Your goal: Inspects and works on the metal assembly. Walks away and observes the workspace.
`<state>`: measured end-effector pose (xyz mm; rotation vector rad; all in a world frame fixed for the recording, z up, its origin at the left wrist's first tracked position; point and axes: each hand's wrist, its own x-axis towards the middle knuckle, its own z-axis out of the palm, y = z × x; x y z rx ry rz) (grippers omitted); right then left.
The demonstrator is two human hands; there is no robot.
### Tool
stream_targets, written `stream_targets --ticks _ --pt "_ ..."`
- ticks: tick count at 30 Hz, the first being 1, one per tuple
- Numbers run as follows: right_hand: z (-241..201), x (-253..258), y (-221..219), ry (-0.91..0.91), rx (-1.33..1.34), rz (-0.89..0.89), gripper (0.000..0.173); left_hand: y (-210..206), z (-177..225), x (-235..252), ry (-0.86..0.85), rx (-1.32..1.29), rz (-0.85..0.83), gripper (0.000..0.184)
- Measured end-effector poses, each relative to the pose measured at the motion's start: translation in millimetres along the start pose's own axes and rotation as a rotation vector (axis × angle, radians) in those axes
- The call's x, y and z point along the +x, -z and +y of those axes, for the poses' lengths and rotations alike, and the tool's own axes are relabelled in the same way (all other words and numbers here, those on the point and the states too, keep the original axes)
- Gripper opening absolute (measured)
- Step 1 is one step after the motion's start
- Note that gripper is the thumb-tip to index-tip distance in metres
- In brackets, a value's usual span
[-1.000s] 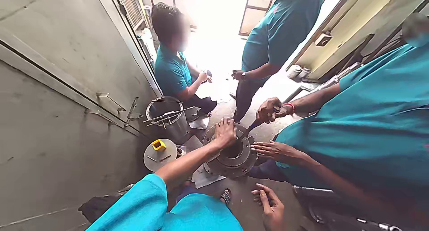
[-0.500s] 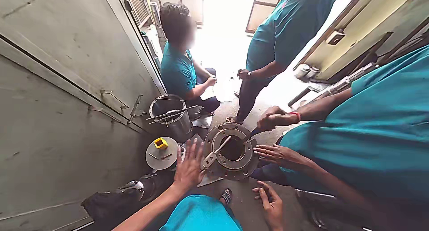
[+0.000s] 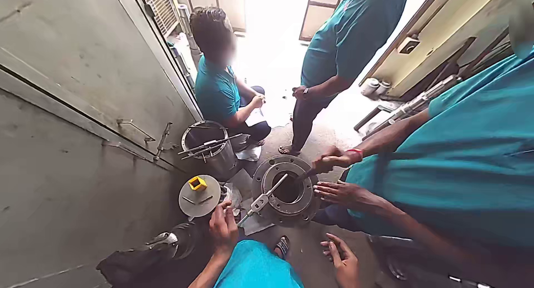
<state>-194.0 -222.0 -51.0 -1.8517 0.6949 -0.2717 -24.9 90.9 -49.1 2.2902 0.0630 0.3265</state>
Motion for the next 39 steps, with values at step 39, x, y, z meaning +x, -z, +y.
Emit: stream_targets --ticks 39 --pt "8 24 -29 0.026 0.027 -0.136 0.031 -8 25 -34 -0.915 0.277 -0.636 0.04"
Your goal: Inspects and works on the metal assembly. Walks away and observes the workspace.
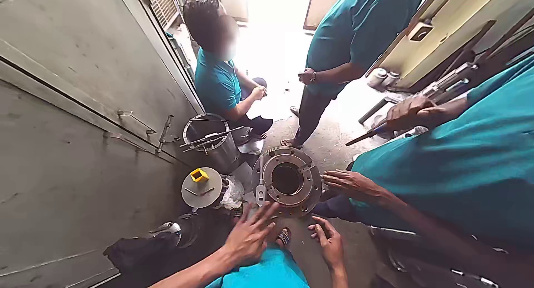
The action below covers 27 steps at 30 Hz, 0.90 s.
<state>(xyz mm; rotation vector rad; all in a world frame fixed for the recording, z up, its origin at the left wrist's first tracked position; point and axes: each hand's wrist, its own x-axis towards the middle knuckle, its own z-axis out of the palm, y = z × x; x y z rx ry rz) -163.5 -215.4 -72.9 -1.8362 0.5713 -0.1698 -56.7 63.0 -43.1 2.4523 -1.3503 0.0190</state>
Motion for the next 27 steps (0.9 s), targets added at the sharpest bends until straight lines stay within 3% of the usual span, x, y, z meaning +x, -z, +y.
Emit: stream_targets --ticks 4,7,10,12,13,15,17,18,21,24,27 --pt "-13 26 -6 0.07 -0.023 -0.053 0.03 -1 -70 -61 0.214 0.043 0.305 0.039" --pt "-20 38 -11 0.096 -0.03 -0.061 0.029 -19 -81 -58 0.462 -0.146 0.543 0.045" --pt "-24 35 -12 0.119 -0.041 -0.04 0.03 -25 -82 3 0.691 -0.531 0.76 0.053" --pt "-24 26 -14 0.091 -0.037 -0.035 0.03 -12 -107 69 0.835 -0.707 0.687 0.055" --pt "-22 19 -14 0.067 -0.035 -0.035 0.03 -7 -119 106 0.872 -0.706 0.542 0.056" --pt "-21 7 -15 0.031 -0.04 -0.031 0.03 -2 -124 174 0.752 -0.578 0.148 0.059" --pt "-18 -2 -14 0.016 -0.045 -0.017 0.03 -1 -92 221 0.509 -0.394 -0.204 0.067" --pt "-17 -7 -13 0.012 -0.046 -0.007 0.03 -5 -69 228 0.386 -0.323 -0.293 0.074" --pt "-11 -12 -8 0.002 -0.014 0.04 0.031 -18 -6 203 0.083 -0.234 -0.349 0.094" --pt "-1 -16 -5 -0.021 0.014 0.073 0.031 -27 27 149 -0.108 -0.189 -0.33 0.083" --pt "5 -10 -1 -0.025 0.025 0.053 0.03 -19 33 96 -0.147 -0.164 -0.309 0.076"
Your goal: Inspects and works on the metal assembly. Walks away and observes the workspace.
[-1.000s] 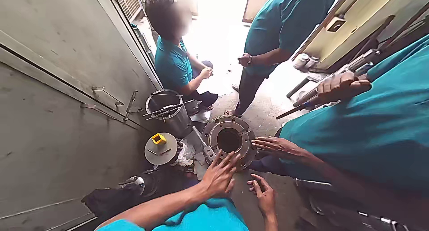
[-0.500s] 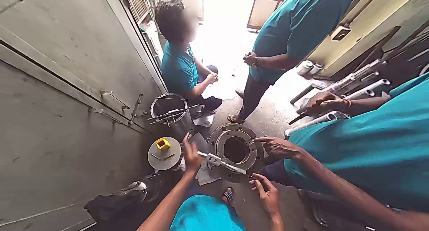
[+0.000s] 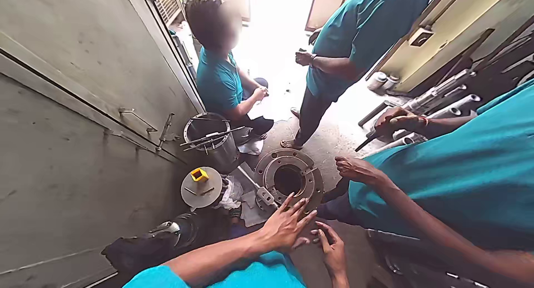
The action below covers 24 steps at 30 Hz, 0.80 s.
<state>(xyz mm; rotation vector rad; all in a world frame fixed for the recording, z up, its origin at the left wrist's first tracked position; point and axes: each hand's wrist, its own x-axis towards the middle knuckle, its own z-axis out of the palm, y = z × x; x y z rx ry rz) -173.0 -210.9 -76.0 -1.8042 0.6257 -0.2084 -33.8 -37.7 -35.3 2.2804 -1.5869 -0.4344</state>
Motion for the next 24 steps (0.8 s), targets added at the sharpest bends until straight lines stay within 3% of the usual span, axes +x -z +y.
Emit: stream_targets --ticks 3,6,11,15,18,20,22,24 --pt "-2 15 2 0.004 -0.024 -0.06 0.03 -4 -1 -56 0.028 0.068 0.052 0.06" --pt "-10 30 3 0.05 -0.067 -0.109 0.03 -12 -27 -112 0.018 0.146 0.281 0.049" --pt "-21 45 -6 0.075 -0.077 -0.134 0.029 -32 -60 -151 0.412 0.186 0.833 0.044" --pt "-17 40 -14 0.07 -0.077 -0.147 0.03 -28 -56 -126 0.84 -0.314 1.194 0.044" --pt "-15 27 -18 0.036 -0.066 -0.132 0.03 12 -118 -99 1.034 -0.83 1.428 0.046" --pt "-14 19 -16 0.018 -0.074 -0.118 0.03 37 -169 -53 1.007 -0.94 1.355 0.043" --pt "-11 12 -13 0.003 -0.063 -0.1 0.03 53 -199 8 0.912 -0.853 0.984 0.046" --pt "-7 4 -9 -0.014 -0.046 -0.083 0.03 61 -189 73 0.72 -0.665 0.659 0.053"
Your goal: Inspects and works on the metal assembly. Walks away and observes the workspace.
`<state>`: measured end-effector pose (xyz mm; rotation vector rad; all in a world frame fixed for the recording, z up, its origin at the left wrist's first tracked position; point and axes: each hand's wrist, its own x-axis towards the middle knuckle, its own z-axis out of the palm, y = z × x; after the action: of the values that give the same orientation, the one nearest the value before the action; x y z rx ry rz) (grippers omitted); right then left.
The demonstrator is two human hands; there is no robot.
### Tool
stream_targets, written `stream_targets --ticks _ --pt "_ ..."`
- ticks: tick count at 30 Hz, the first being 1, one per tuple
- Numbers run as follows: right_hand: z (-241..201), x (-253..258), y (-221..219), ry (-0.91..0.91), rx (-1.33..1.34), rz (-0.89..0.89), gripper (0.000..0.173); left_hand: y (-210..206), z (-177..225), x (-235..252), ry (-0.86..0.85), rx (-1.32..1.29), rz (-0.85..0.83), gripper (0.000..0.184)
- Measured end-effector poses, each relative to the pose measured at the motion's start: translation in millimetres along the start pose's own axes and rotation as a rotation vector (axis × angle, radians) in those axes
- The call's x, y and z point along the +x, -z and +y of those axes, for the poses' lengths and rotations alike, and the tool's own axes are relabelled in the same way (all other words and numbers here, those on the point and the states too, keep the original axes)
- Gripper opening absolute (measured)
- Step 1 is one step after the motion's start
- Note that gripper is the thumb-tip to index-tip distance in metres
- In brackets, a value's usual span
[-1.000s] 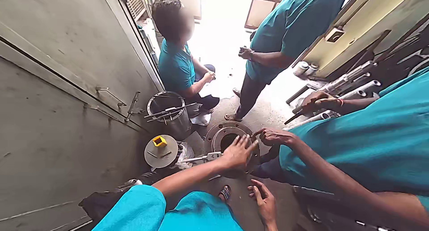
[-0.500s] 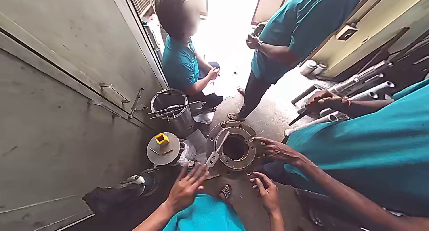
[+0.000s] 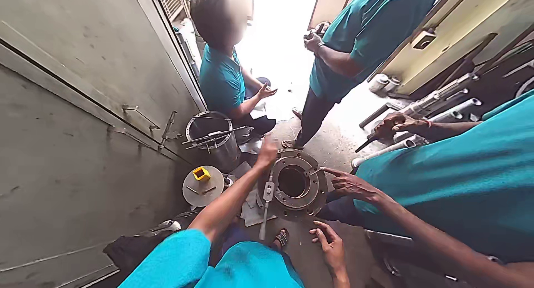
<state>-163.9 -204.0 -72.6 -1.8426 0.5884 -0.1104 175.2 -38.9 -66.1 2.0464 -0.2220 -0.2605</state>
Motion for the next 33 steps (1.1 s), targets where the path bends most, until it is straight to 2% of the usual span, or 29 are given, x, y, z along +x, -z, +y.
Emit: stream_targets --ticks 3,5,8,9,12,13,14,16,18,21,23,25,29,31,33 --pt "3 -9 6 -0.001 0.004 0.049 0.03 -67 50 -11 -0.344 0.417 -0.267 0.059" --pt "8 -10 8 -0.004 0.02 0.062 0.031 -85 64 -29 -0.499 0.646 -0.401 0.064" --pt "20 -11 8 -0.033 0.04 0.033 0.031 -80 68 -56 -0.506 0.707 -0.503 0.07" --pt "23 -9 8 -0.04 0.039 0.021 0.031 -76 68 -65 -0.445 0.651 -0.476 0.071" --pt "31 3 8 -0.02 0.041 -0.001 0.03 -73 65 -92 -0.265 0.436 -0.081 0.052" --pt "33 6 8 -0.015 0.042 -0.005 0.03 -75 63 -100 -0.246 0.439 0.019 0.048" --pt "33 7 9 -0.013 0.044 -0.009 0.029 -77 64 -107 -0.235 0.483 0.042 0.049" --pt "31 10 11 -0.003 0.041 -0.016 0.029 -79 66 -119 -0.246 0.559 -0.03 0.051" --pt "28 18 13 0.036 0.06 -0.007 0.029 -73 70 -134 -0.324 0.567 -0.186 0.05" --pt "20 23 11 0.103 0.112 0.069 0.028 -60 44 -183 -0.66 0.569 -0.348 0.039" --pt "2 34 6 0.21 0.073 0.138 0.026 -39 15 -204 -0.912 0.536 -0.378 0.03" --pt "-27 50 -7 0.369 -0.061 0.119 0.024 -16 -8 -221 -1.02 0.469 -0.397 0.027" --pt "-103 117 -70 0.803 -0.32 -0.174 0.027 -3 -28 -237 -1.037 0.365 -0.285 0.028" --pt "-133 157 -114 0.977 -0.415 -0.354 0.026 -19 -26 -240 -0.989 0.381 -0.151 0.027" --pt "-145 193 -158 1.159 -0.454 -0.553 0.016 -38 -22 -242 -0.928 0.417 -0.014 0.023"
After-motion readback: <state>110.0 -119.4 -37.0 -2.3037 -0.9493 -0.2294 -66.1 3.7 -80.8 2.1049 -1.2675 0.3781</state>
